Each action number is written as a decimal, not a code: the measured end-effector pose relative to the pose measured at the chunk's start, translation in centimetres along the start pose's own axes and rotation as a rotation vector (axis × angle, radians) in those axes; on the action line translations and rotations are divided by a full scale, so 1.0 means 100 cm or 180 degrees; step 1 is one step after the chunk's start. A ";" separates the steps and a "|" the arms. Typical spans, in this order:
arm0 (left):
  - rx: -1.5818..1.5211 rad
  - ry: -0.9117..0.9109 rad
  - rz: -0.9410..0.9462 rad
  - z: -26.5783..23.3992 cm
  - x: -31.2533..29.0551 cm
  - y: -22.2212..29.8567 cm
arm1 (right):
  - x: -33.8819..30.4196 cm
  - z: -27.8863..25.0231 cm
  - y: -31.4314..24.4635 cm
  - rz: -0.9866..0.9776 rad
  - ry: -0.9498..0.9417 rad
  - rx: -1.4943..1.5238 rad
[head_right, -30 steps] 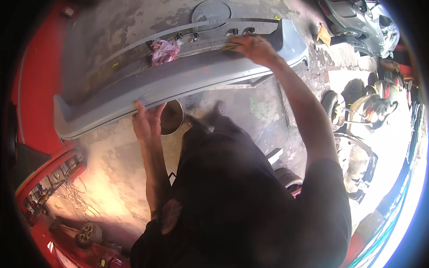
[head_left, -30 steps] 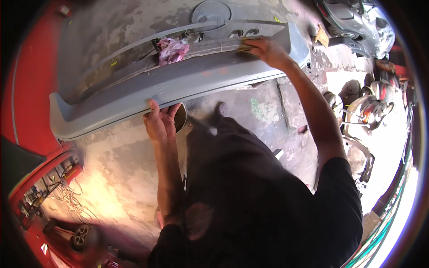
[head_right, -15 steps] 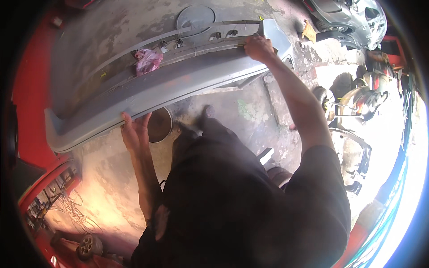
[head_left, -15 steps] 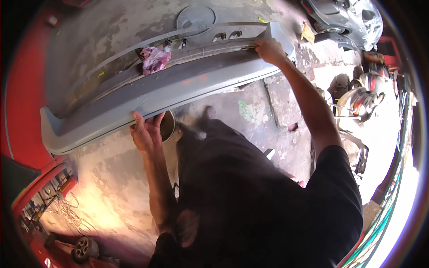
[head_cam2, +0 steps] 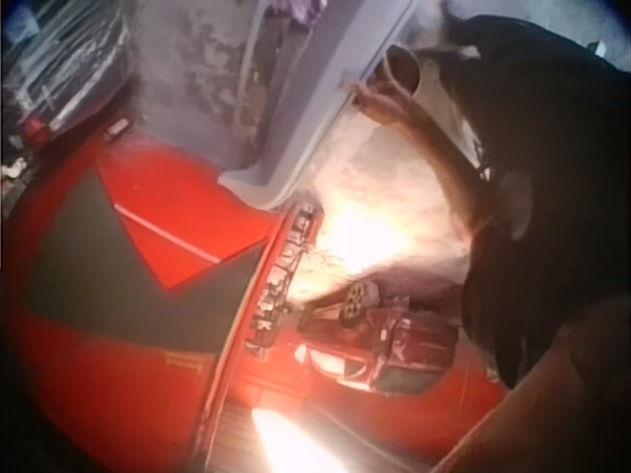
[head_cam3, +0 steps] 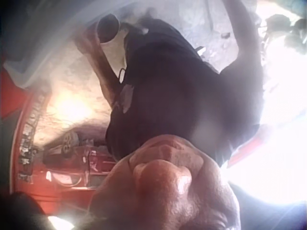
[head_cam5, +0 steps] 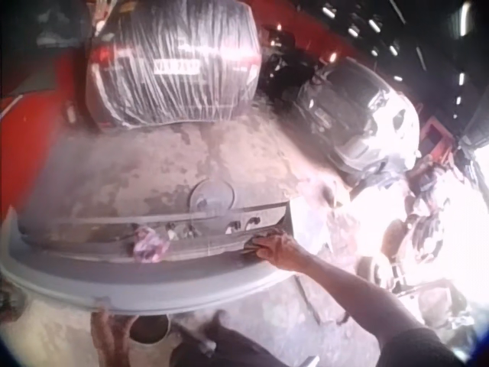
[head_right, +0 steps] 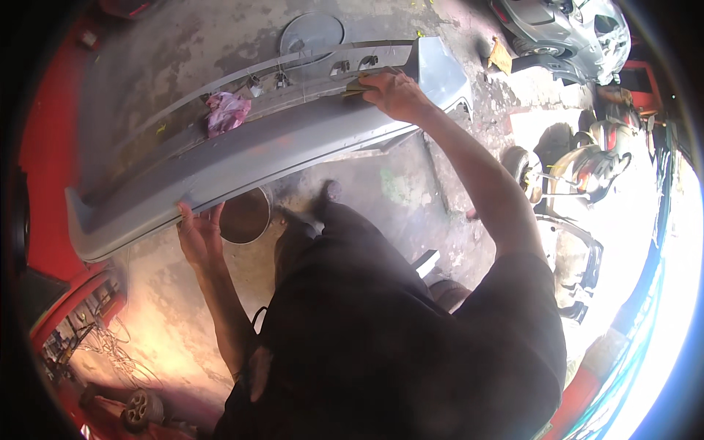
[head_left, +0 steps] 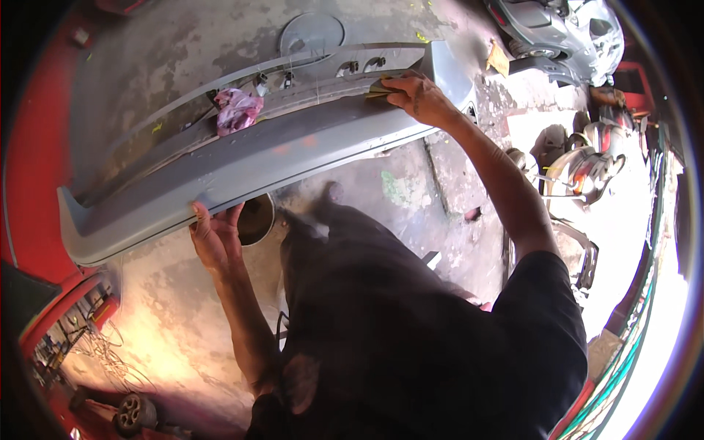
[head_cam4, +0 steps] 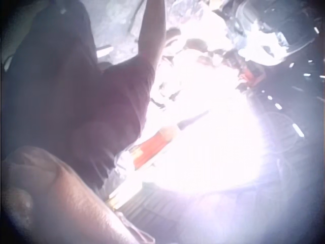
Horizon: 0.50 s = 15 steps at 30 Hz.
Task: The person scrubs a white car bumper with a sponge, repeatedly dipping it into a bucket of water. They wipe the surface thoroughly, turning the bumper to clean different sections and edges.
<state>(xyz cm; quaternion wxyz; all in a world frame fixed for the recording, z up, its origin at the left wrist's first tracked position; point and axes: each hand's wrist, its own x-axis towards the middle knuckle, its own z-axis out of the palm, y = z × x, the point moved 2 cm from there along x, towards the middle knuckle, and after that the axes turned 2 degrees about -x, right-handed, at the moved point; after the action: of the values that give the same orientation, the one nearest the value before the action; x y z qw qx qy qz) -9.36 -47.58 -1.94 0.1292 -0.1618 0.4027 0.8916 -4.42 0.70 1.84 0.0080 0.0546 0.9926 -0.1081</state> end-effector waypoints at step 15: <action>0.0092 0.0302 0.0142 0.000 -0.003 -0.010 | 0.070 -0.017 0.156 0.0134 -0.0685 -0.2084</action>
<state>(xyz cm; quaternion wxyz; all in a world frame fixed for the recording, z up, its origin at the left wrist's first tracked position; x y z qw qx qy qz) -8.69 -47.01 -2.46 0.0924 -0.1931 0.4247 0.8797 -9.72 16.95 0.00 0.1320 0.0579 0.9668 0.2112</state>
